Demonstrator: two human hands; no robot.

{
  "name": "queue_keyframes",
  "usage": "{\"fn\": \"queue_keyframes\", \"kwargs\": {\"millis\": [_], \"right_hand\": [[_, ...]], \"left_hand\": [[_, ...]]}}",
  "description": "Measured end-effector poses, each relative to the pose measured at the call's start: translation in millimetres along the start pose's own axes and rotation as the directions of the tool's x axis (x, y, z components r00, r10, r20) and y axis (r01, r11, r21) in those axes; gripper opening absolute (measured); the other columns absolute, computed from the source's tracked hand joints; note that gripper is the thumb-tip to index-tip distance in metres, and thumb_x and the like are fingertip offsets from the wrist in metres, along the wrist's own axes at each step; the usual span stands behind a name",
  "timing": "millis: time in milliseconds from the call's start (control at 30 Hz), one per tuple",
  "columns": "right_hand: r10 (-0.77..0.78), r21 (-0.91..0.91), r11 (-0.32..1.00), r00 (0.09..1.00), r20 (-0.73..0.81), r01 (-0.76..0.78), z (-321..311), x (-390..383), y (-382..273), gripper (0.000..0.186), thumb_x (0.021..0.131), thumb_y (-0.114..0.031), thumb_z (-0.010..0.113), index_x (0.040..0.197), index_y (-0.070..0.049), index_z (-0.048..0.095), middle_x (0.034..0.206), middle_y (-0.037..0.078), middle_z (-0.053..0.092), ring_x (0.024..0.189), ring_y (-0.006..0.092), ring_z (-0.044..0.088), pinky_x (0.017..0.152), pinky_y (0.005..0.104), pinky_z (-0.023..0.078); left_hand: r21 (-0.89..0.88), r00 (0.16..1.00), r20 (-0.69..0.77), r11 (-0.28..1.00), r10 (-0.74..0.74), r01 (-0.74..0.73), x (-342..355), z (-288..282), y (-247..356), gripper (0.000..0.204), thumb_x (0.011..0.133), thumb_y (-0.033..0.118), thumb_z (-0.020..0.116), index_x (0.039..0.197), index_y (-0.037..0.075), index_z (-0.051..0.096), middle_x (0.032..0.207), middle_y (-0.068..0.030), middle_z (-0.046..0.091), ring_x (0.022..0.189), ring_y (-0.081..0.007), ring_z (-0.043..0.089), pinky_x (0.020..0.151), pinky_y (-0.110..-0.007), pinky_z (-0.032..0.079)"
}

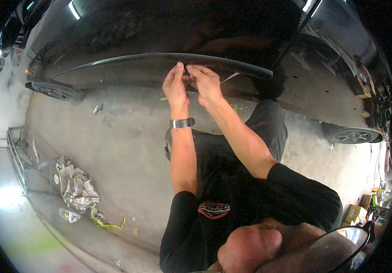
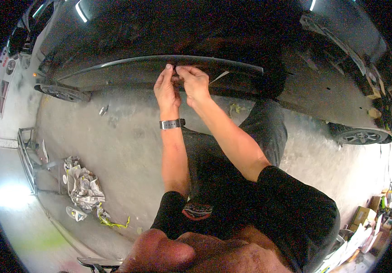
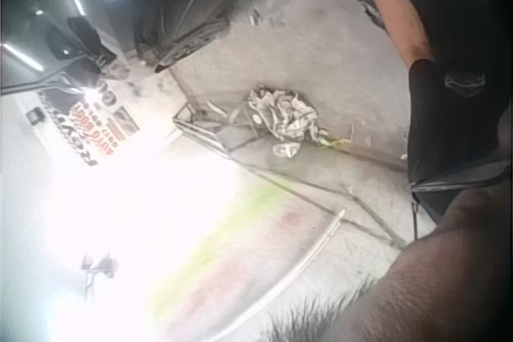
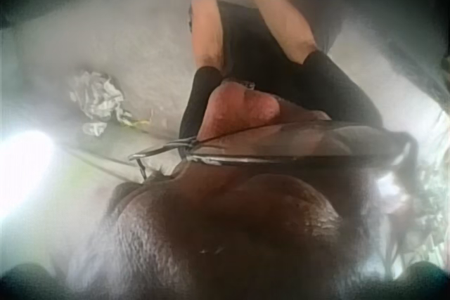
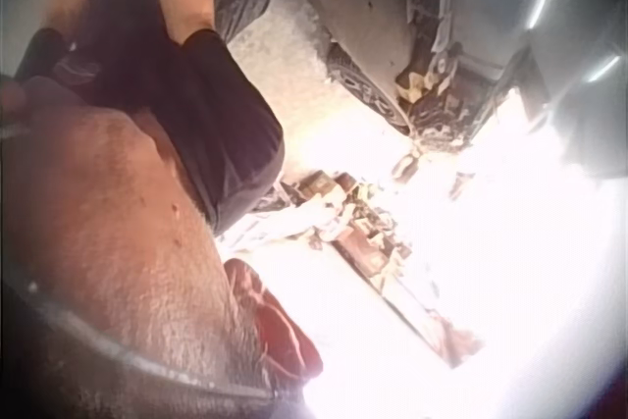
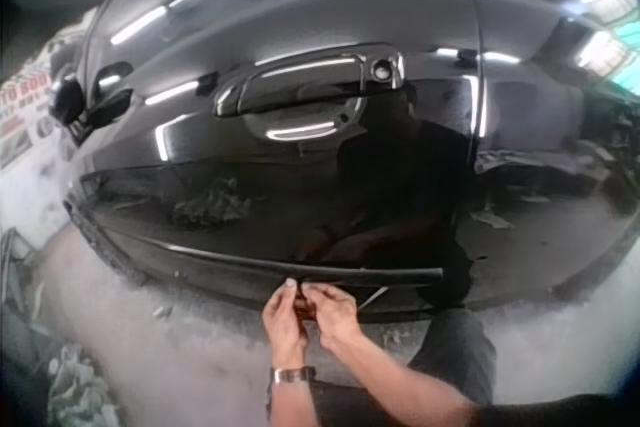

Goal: Replacing or adjusting the weather stripping/trim on a car door.

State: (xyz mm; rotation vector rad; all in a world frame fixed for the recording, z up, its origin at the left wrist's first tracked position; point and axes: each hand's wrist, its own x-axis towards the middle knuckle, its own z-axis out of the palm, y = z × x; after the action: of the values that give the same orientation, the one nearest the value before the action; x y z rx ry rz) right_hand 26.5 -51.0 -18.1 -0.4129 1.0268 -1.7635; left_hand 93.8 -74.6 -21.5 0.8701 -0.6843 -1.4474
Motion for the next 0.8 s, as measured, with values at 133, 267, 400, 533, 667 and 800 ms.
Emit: {"fn": "queue_keyframes", "kwargs": {"millis": [133, 267, 400, 533, 667, 800], "right_hand": [[-0.035, 0.023, 0.999, 0.996, -0.083, 0.037, 5.0, 3.0, 9.2, 0.010, 0.086, -0.009, 0.065, 0.093, -0.002, 0.063, 0.082, 0.005, 0.062, 0.074, 0.0150, 0.060, 0.066, 0.0282, 0.047], [0.014, 0.121, 0.993, 0.999, -0.034, -0.010, 8.0, -7.1, -4.2, 0.008, 0.087, -0.009, 0.063, 0.091, -0.003, 0.061, 0.081, 0.003, 0.060, 0.068, 0.0133, 0.055, 0.069, 0.0303, 0.047], [-0.110, 0.455, 0.871, 0.827, 0.551, -0.187, -32.5, -40.5, -56.6, 0.010, 0.089, -0.016, 0.062, 0.089, -0.010, 0.055, 0.077, -0.002, 0.049, 0.062, 0.0117, 0.050, 0.083, 0.0436, 0.050], [-0.191, 0.060, 0.979, 0.788, 0.585, 0.193, -104.3, -61.0, -110.3, 0.018, 0.096, -0.022, 0.055, 0.088, -0.006, 0.054, 0.062, -0.001, 0.046, 0.050, 0.0120, 0.053, 0.075, 0.0385, 0.053], [-0.076, -0.479, 0.815, 0.880, 0.470, 0.327, -162.1, -65.5, -120.1, 0.017, 0.096, -0.019, 0.055, 0.093, -0.002, 0.054, 0.062, 0.002, 0.053, 0.051, 0.0117, 0.056, 0.069, 0.0317, 0.053], [-0.169, -0.393, 0.890, 0.969, 0.182, 0.229, -183.1, -63.6, -106.0, 0.015, 0.094, -0.015, 0.058, 0.097, 0.000, 0.053, 0.065, 0.002, 0.058, 0.053, 0.0087, 0.056, 0.051, 0.0268, 0.045]], "left_hand": [[0.010, 0.998, 0.007, 0.998, 0.059, -0.059, -2.7, 5.9, 2.1, 0.033, 0.084, 0.027, 0.075, 0.092, -0.003, 0.066, 0.071, -0.0038, 0.061, 0.058, -0.0068, 0.052, 0.050, -0.020, 0.038], [0.108, 0.994, -0.060, 0.991, 0.091, -0.084, -6.8, 12.9, 6.6, 0.035, 0.084, 0.029, 0.075, 0.092, -0.004, 0.066, 0.071, -0.0038, 0.062, 0.058, -0.0055, 0.051, 0.049, -0.020, 0.037], [0.213, 0.995, -0.099, 0.977, 0.012, 0.009, -8.6, 11.6, 10.4, 0.036, 0.085, 0.035, 0.072, 0.091, -0.001, 0.066, 0.073, -0.0014, 0.060, 0.060, -0.0052, 0.050, 0.054, -0.021, 0.040], [0.135, 0.999, -0.002, 0.990, 0.045, -0.044, -14.9, 16.3, -3.3, 0.039, 0.088, 0.040, 0.067, 0.095, 0.002, 0.065, 0.075, 0.0007, 0.058, 0.064, -0.0055, 0.049, 0.059, -0.021, 0.042], [0.143, 0.973, 0.228, 0.990, -0.046, 0.013, -49.3, 39.0, -46.6, 0.038, 0.090, 0.036, 0.065, 0.104, 0.001, 0.064, 0.089, -0.0046, 0.066, 0.074, -0.0091, 0.059, 0.064, -0.022, 0.046], [0.176, 0.922, 0.383, 0.984, -0.047, -0.023, -80.3, 69.3, -78.8, 0.033, 0.091, 0.033, 0.066, 0.104, 0.002, 0.063, 0.093, -0.0071, 0.066, 0.080, -0.0130, 0.063, 0.065, -0.025, 0.049]]}}
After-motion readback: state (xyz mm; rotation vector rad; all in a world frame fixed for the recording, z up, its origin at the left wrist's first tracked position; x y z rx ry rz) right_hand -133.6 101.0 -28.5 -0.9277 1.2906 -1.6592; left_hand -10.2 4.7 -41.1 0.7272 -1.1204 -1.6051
